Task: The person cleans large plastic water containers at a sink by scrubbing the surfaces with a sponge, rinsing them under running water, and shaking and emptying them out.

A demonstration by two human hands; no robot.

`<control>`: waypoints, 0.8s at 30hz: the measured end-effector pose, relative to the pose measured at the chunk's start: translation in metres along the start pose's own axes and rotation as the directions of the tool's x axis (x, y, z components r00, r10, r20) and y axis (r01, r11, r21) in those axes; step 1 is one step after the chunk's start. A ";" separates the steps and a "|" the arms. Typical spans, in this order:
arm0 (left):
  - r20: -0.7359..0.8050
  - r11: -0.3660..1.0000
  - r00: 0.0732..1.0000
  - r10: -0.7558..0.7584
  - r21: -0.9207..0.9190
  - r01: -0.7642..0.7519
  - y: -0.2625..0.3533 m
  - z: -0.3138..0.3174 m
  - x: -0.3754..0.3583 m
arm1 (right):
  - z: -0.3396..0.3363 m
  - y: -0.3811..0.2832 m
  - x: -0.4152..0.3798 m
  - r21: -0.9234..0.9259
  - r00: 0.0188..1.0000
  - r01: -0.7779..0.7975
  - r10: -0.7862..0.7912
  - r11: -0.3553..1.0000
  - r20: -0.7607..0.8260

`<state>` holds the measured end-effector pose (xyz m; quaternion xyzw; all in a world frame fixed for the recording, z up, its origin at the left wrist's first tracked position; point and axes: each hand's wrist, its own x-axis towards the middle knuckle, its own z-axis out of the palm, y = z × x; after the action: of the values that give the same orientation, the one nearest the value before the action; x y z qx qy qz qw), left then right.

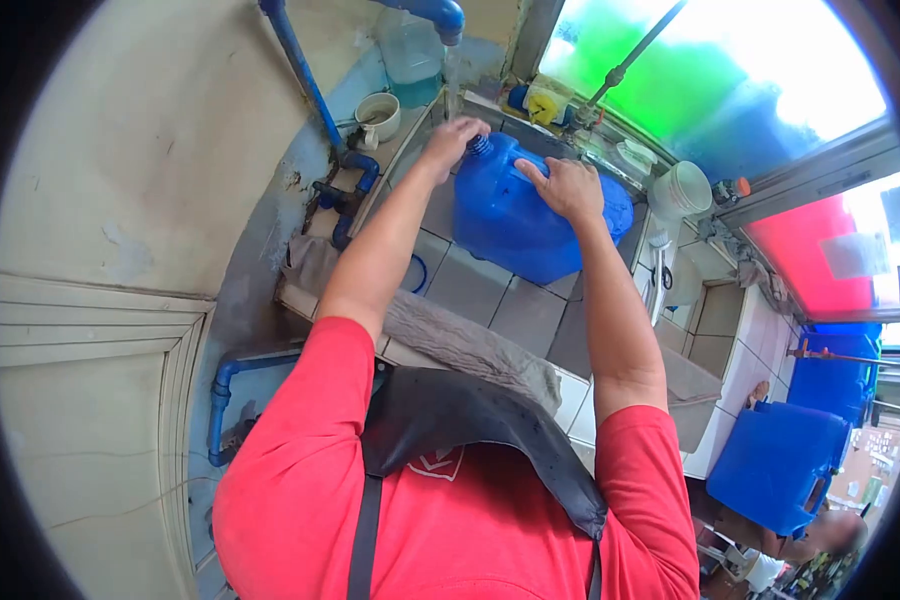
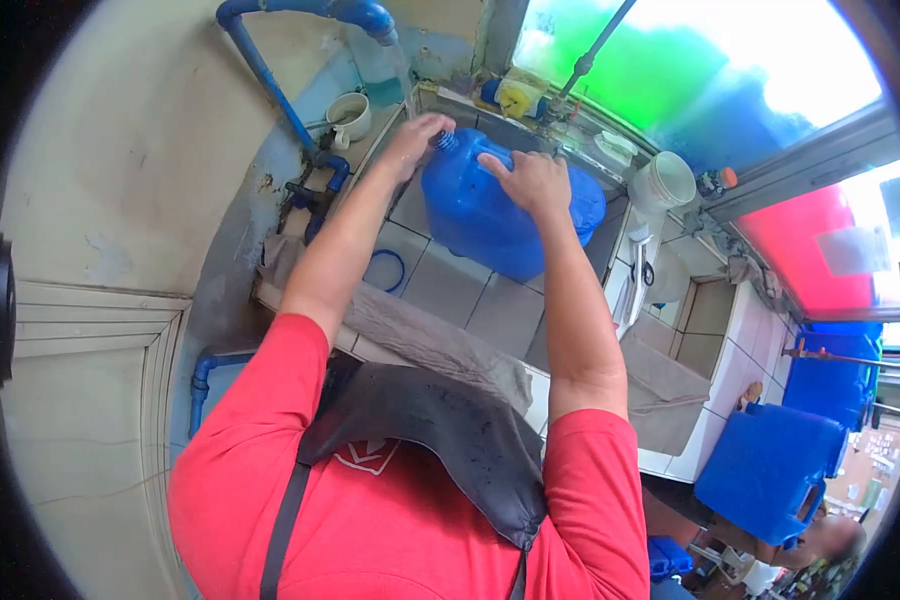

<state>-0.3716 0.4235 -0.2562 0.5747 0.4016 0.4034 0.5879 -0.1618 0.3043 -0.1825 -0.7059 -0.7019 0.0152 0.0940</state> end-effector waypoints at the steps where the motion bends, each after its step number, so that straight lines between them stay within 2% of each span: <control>1: 0.007 1.000 1.000 -0.003 0.003 0.003 -0.008 0.003 -0.009 | -0.001 -0.001 0.000 0.003 1.000 -0.008 0.008 1.000 0.000; 3: -0.139 0.979 0.970 0.198 -0.021 -0.203 -0.021 0.008 -0.028 | -0.002 -0.002 0.000 0.013 1.000 -0.016 0.016 1.000 0.019; 4: -0.136 0.980 0.972 0.194 -0.022 -0.199 -0.022 0.013 -0.039 | -0.002 -0.002 -0.001 0.013 1.000 -0.020 0.020 1.000 0.022; 5: -0.200 0.899 0.889 0.413 0.249 -0.361 -0.022 0.018 -0.049 | -0.003 -0.002 -0.001 0.013 0.999 -0.021 0.020 1.000 0.029; 6: -0.198 0.727 0.760 0.619 0.509 -0.460 -0.020 0.022 -0.056 | -0.003 -0.004 -0.001 0.012 0.999 -0.018 0.018 1.000 0.035; 8: -0.218 0.724 0.742 0.633 0.506 -0.469 -0.010 0.022 -0.061 | -0.003 -0.006 -0.003 0.010 1.000 -0.010 0.010 1.000 0.022; 10: -0.261 0.803 0.869 0.421 0.553 -0.223 0.017 0.021 -0.066 | -0.004 -0.007 -0.005 0.003 1.000 -0.006 0.006 1.000 0.012; 11: -0.263 0.805 0.869 0.419 0.551 -0.221 0.025 0.020 -0.062 | -0.005 -0.008 -0.005 -0.008 1.000 -0.008 0.008 1.000 0.010; 13: -0.201 0.751 0.941 0.271 0.656 -0.076 0.040 0.013 -0.047 | -0.003 -0.010 -0.007 -0.018 1.000 -0.005 0.005 1.000 0.012; 14: -0.205 0.751 0.941 0.268 0.656 -0.071 0.046 0.011 -0.044 | -0.002 -0.011 -0.008 -0.014 1.000 -0.024 0.024 1.000 0.016; 16: -0.182 0.600 0.966 0.182 0.799 0.037 0.059 0.011 -0.036 | -0.003 -0.013 -0.007 -0.008 0.999 -0.044 0.044 0.999 0.014; 17: -0.178 0.599 0.967 0.184 0.800 0.033 0.064 0.012 -0.032 | -0.003 -0.014 -0.008 -0.018 0.998 -0.057 0.057 0.998 0.027; 19: -0.145 0.503 0.987 0.067 0.859 0.092 0.070 0.014 -0.023 | -0.004 -0.016 -0.011 -0.029 0.996 -0.081 0.082 0.996 0.040; 20: -0.138 0.503 0.988 0.066 0.860 0.086 0.072 0.014 -0.020 | -0.004 -0.017 -0.013 -0.031 0.996 -0.081 0.082 0.996 0.031; 22: -0.154 0.481 0.987 -0.054 0.862 0.160 0.073 0.011 -0.014 | -0.003 -0.017 -0.015 -0.031 0.996 -0.087 0.088 0.996 0.023; 24: -0.142 0.521 0.983 -0.118 0.834 0.183 0.065 0.000 -0.001 | -0.001 -0.018 -0.016 -0.019 0.997 -0.082 0.082 0.996 0.009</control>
<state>-0.3733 0.4233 -0.1914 0.7357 0.6138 0.1270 0.2566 -0.1794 0.2882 -0.1805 -0.7348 -0.6729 0.0159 0.0836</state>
